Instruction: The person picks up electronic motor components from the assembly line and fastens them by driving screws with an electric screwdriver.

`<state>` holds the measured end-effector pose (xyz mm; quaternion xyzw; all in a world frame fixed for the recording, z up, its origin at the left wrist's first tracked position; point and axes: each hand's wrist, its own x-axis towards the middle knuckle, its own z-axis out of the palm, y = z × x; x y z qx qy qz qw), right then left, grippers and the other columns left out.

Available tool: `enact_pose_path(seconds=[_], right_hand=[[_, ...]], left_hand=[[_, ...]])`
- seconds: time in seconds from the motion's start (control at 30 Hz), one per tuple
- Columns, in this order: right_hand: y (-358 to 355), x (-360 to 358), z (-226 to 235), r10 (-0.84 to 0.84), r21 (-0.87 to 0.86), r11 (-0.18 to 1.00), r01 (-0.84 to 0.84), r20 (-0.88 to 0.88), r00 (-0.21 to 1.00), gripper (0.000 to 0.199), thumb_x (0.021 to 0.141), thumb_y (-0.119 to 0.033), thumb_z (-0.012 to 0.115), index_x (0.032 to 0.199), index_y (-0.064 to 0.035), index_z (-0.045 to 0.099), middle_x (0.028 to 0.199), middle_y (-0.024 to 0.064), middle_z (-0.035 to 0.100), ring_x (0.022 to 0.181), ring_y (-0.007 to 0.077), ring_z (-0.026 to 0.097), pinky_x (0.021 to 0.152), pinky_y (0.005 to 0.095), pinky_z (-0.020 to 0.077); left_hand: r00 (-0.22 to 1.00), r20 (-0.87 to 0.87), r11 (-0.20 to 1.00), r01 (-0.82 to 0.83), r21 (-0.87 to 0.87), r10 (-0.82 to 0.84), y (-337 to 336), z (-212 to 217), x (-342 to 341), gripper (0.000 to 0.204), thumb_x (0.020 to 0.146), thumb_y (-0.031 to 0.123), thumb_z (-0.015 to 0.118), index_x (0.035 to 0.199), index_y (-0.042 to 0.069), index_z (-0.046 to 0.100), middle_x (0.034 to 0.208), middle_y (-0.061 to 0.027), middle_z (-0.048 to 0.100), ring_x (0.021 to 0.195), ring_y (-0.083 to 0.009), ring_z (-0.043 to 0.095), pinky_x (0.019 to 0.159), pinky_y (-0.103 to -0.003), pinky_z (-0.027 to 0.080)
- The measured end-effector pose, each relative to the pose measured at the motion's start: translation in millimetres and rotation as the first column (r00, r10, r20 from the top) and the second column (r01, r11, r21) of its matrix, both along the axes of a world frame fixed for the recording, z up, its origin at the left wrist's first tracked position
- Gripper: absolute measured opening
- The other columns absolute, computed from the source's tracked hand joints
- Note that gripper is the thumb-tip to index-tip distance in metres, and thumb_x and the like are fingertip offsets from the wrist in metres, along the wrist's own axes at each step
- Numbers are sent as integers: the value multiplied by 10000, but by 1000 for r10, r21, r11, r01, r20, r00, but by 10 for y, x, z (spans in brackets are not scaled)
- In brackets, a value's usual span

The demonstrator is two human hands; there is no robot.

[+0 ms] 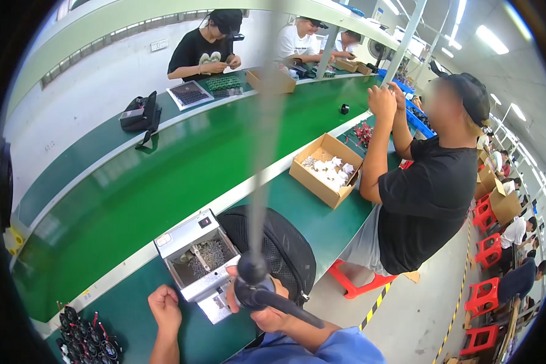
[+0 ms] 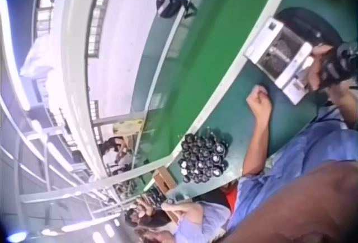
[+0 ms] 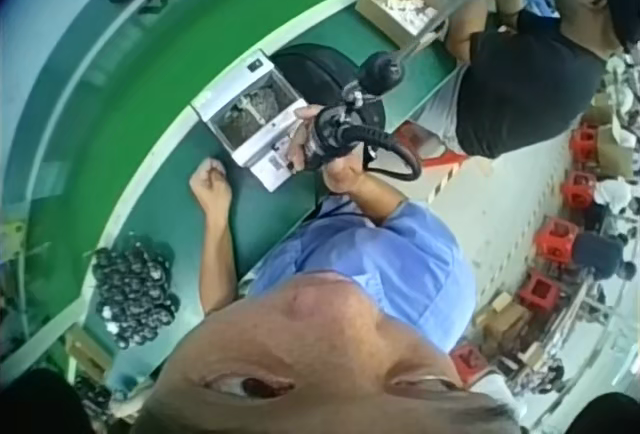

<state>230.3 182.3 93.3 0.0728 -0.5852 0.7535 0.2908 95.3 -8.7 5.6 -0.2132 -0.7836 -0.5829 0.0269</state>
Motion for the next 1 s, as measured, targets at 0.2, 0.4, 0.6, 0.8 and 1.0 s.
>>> enact_pose_path(seconds=[0.2,0.4,0.6,0.8,1.0], right_hand=[[20,6,-59,24,9,1000,-25,10,1000,878,787,-568,661,1331,52,360,746,163,598,654,187,570,590,296,444],[12,-64,-7,30,84,996,-22,-89,996,691,884,-400,612,1287,114,384,805,91,608,661,131,583,617,271,476],[-9,11,37,-5,25,1000,5,-12,1000,859,813,-586,620,1329,50,360,724,149,596,645,171,569,597,285,438],[-8,1,8,7,51,999,-6,-18,1000,851,816,-581,620,1327,48,361,729,153,599,636,166,566,588,275,435],[-25,25,-28,-23,87,996,24,-8,1000,854,819,-581,614,1345,35,343,752,154,596,667,166,560,620,282,429]], left_hand=[[999,38,999,36,6,-37,22,33,5,229,691,-115,329,545,16,447,491,-43,436,462,-100,411,436,-259,275],[999,23,1000,23,3,-23,12,39,3,230,703,-117,323,553,18,433,513,-27,432,484,-90,399,448,-247,273],[1000,21,1000,13,11,-14,16,28,9,232,681,-119,333,552,13,473,497,-51,458,475,-108,431,446,-261,305],[1000,-6,1000,-10,5,10,-3,22,28,233,674,-117,342,558,4,504,493,-71,484,469,-122,458,448,-273,329],[1000,-1,1000,1,-10,-1,24,88,41,229,671,-113,346,561,2,510,495,-77,492,470,-124,466,450,-274,335]])
